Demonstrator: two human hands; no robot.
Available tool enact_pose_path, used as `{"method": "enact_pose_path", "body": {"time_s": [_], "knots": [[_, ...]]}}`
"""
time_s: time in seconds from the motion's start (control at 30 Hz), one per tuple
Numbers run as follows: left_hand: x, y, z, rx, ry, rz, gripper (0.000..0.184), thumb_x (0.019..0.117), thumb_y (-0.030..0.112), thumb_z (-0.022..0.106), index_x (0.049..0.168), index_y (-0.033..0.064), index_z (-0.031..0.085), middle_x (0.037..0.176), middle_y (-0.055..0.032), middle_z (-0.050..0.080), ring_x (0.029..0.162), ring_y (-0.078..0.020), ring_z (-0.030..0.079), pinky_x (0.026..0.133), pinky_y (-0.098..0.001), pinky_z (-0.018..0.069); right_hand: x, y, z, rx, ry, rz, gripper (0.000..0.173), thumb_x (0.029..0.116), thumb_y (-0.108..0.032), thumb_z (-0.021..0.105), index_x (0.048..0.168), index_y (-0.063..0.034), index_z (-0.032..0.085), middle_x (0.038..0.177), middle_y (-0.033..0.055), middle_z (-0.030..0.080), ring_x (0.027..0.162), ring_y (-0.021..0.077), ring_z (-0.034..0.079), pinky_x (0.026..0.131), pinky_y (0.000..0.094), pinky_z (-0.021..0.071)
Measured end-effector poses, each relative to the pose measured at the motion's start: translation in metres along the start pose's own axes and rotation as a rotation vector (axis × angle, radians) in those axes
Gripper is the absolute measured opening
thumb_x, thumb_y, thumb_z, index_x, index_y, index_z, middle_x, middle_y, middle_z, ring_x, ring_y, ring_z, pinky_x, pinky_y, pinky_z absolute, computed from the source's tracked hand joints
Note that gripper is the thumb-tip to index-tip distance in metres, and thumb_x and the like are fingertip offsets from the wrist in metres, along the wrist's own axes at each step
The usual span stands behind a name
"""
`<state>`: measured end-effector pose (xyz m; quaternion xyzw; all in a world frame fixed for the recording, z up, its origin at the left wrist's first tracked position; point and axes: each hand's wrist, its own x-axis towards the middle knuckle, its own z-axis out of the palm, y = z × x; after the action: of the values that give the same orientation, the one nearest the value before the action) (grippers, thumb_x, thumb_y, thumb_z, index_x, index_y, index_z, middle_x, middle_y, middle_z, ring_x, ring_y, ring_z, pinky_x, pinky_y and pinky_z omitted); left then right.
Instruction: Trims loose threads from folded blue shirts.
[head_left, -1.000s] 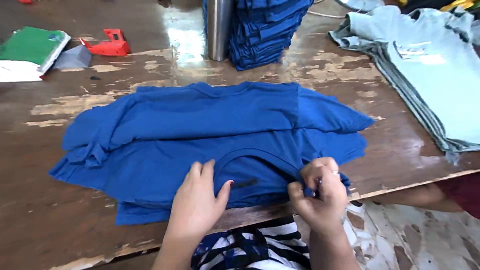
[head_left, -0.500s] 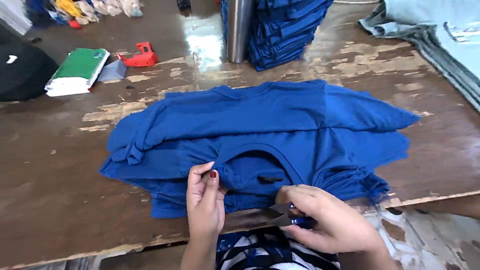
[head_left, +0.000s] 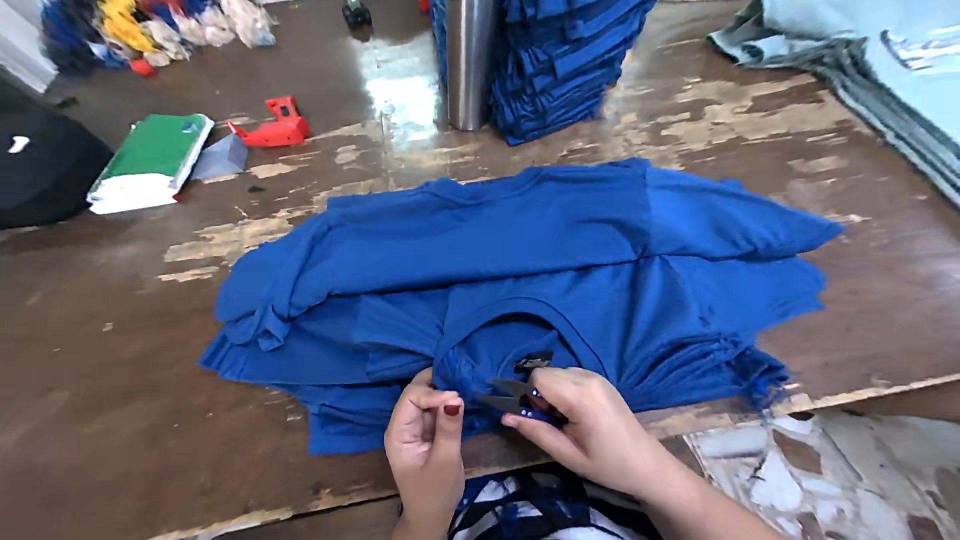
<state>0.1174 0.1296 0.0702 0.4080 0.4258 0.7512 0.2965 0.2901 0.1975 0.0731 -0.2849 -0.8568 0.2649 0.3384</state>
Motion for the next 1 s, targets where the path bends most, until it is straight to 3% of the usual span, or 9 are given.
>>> {"method": "enact_pose_path", "body": {"time_s": [0.2, 0.43, 0.5, 0.57, 0.67, 0.7, 0.8, 0.9, 1.0], "knots": [[-0.007, 0.005, -0.006, 0.02, -0.105, -0.005, 0.009, 0.0953, 0.031, 0.072, 0.099, 0.023, 0.075, 0.118, 0.0084, 0.069, 0.114, -0.0036, 0.063, 0.094, -0.0198, 0.0533, 0.002, -0.012, 0.013, -0.153, 0.061, -0.039, 0.041, 0.103, -0.044, 0.052, 0.078, -0.0109, 0.056, 0.06, 0.0001, 0.049, 0.052, 0.0128, 0.049, 0.048, 0.0281, 0.0382], [-0.008, 0.003, -0.008, -0.006, -0.127, -0.017, 0.009, 0.0969, 0.031, 0.07, 0.096, 0.0227, 0.074, 0.117, 0.0077, 0.068, 0.109, -0.0036, 0.063, 0.09, -0.0193, 0.0534, 0.011, -0.014, 0.012, -0.003, 0.001, 0.02, 0.04, 0.1061, -0.035, 0.045, 0.078, -0.0091, 0.058, 0.059, 0.0012, 0.048, 0.052, 0.0124, 0.05, 0.046, 0.0283, 0.0376], [-0.007, 0.003, -0.008, -0.082, -0.118, -0.033, 0.008, 0.0964, 0.031, 0.069, 0.094, 0.0232, 0.071, 0.116, 0.0062, 0.068, 0.108, -0.0048, 0.064, 0.089, -0.0214, 0.0547, 0.012, -0.011, 0.006, 0.179, 0.011, 0.052, 0.04, 0.1067, -0.038, 0.047, 0.083, -0.0067, 0.056, 0.064, 0.0006, 0.047, 0.056, 0.0074, 0.047, 0.051, 0.0226, 0.0374], [-0.007, 0.004, -0.008, -0.159, -0.114, -0.05, 0.006, 0.0945, 0.029, 0.071, 0.093, 0.0232, 0.072, 0.118, 0.0044, 0.069, 0.109, -0.0071, 0.066, 0.091, -0.0241, 0.0557, 0.015, -0.01, 0.005, 0.34, 0.091, 0.038, 0.035, 0.1054, -0.035, 0.053, 0.091, -0.0034, 0.056, 0.075, 0.0022, 0.054, 0.068, 0.0028, 0.051, 0.061, 0.0164, 0.0421], [-0.008, 0.004, -0.008, -0.16, -0.132, -0.042, 0.004, 0.0941, 0.026, 0.071, 0.095, 0.0236, 0.074, 0.119, 0.0061, 0.069, 0.109, -0.0061, 0.066, 0.092, -0.0234, 0.0557, 0.026, -0.016, 0.01, 0.368, 0.218, -0.044, 0.023, 0.0971, -0.021, 0.066, 0.105, -0.0005, 0.06, 0.107, 0.0107, 0.072, 0.097, 0.0084, 0.065, 0.085, 0.0211, 0.0518], [-0.009, 0.004, -0.008, -0.137, -0.139, -0.032, 0.004, 0.0942, 0.025, 0.07, 0.095, 0.0241, 0.073, 0.117, 0.0073, 0.069, 0.107, -0.0048, 0.066, 0.09, -0.0219, 0.0551, 0.029, -0.018, 0.013, 0.316, 0.243, -0.065, 0.021, 0.0952, -0.019, 0.069, 0.105, -0.0019, 0.062, 0.109, 0.0099, 0.073, 0.099, 0.0091, 0.065, 0.085, 0.0213, 0.0515], [-0.011, 0.005, -0.011, -0.084, -0.15, -0.026, 0.004, 0.0945, 0.025, 0.069, 0.096, 0.0251, 0.073, 0.109, 0.0101, 0.068, 0.103, -0.0021, 0.064, 0.088, -0.0186, 0.0534, 0.029, -0.022, 0.019, 0.289, 0.338, -0.12, 0.009, 0.0912, -0.012, 0.072, 0.092, -0.0033, 0.07, 0.085, 0.0056, 0.072, 0.084, 0.012, 0.065, 0.08, 0.0259, 0.0516], [-0.012, 0.006, -0.016, -0.106, -0.157, -0.049, 0.005, 0.0953, 0.026, 0.07, 0.095, 0.0229, 0.073, 0.106, 0.0087, 0.068, 0.097, -0.0018, 0.065, 0.085, -0.018, 0.0537, 0.014, -0.028, -0.006, 0.58, 0.148, -0.207, 0.016, 0.0958, -0.012, 0.067, 0.086, -0.0055, 0.056, 0.079, 0.0054, 0.065, 0.082, 0.0116, 0.064, 0.081, 0.0254, 0.0522], [-0.012, 0.004, -0.02, -0.121, -0.175, -0.053, 0.004, 0.0951, 0.024, 0.07, 0.096, 0.0215, 0.074, 0.106, 0.0082, 0.068, 0.098, -0.0024, 0.065, 0.085, -0.018, 0.0538, 0.003, -0.022, -0.028, 0.805, -0.229, -0.303, 0.02, 0.1001, -0.014, 0.059, 0.084, -0.0016, 0.062, 0.081, 0.0107, 0.066, 0.083, 0.0177, 0.064, 0.081, 0.0307, 0.0507]]}}
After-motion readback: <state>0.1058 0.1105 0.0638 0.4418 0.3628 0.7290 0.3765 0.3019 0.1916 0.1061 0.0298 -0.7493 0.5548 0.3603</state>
